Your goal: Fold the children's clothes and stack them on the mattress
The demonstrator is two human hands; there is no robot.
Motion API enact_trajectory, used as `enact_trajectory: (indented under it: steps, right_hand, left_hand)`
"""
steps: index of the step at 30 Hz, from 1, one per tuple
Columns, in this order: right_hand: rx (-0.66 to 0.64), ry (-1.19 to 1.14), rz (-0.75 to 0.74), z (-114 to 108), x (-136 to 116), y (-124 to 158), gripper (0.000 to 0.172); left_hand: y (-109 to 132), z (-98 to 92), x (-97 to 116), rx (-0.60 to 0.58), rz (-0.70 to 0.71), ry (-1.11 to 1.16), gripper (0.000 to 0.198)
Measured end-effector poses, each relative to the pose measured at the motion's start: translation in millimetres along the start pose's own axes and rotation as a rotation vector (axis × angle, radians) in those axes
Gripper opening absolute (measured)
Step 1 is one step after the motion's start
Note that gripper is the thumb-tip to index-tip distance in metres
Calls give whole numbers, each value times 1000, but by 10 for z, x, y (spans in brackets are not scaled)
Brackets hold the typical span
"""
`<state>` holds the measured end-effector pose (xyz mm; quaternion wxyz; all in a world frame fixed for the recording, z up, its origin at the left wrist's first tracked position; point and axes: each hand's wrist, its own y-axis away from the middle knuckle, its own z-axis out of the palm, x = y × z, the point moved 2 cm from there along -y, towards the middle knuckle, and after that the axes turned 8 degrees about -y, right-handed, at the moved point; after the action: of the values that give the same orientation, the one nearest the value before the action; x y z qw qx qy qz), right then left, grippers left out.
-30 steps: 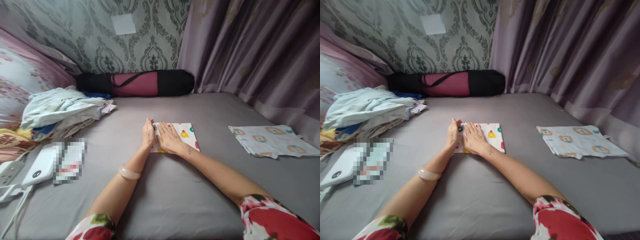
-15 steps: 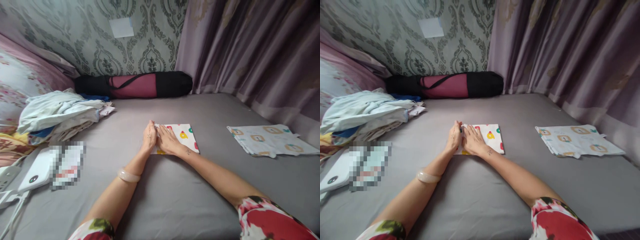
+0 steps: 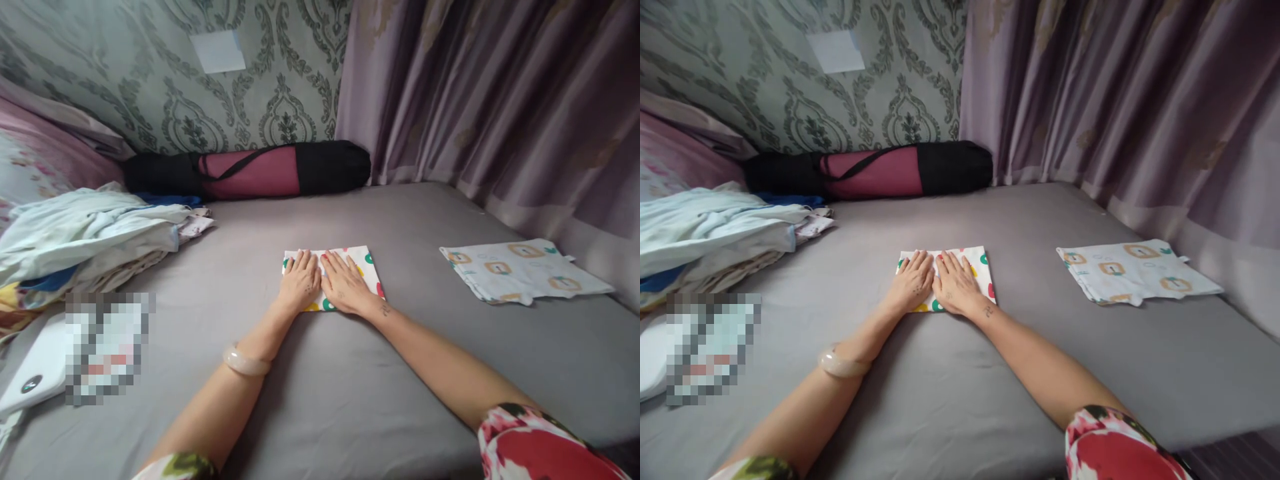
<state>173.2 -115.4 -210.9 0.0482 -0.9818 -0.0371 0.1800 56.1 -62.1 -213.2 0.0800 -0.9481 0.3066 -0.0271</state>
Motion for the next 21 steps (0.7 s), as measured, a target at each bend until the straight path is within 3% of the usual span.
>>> enact_trajectory:
  steps: [6, 10, 13, 21]
  right_hand:
    - [77, 37, 93, -135, 183, -7, 61]
    - [5, 41, 168, -120, 338, -24, 64]
    - [-3, 41, 169, -98, 373, -41, 64]
    - [115, 70, 203, -320, 546, -99, 40]
  left_hand:
    - [-21, -60, -56, 70, -86, -17, 54]
    - [-40, 7, -108, -74, -84, 4, 58]
    - [-59, 19, -130, -96, -93, 38, 57]
    - [-217, -47, -308, -19, -269, 168, 42]
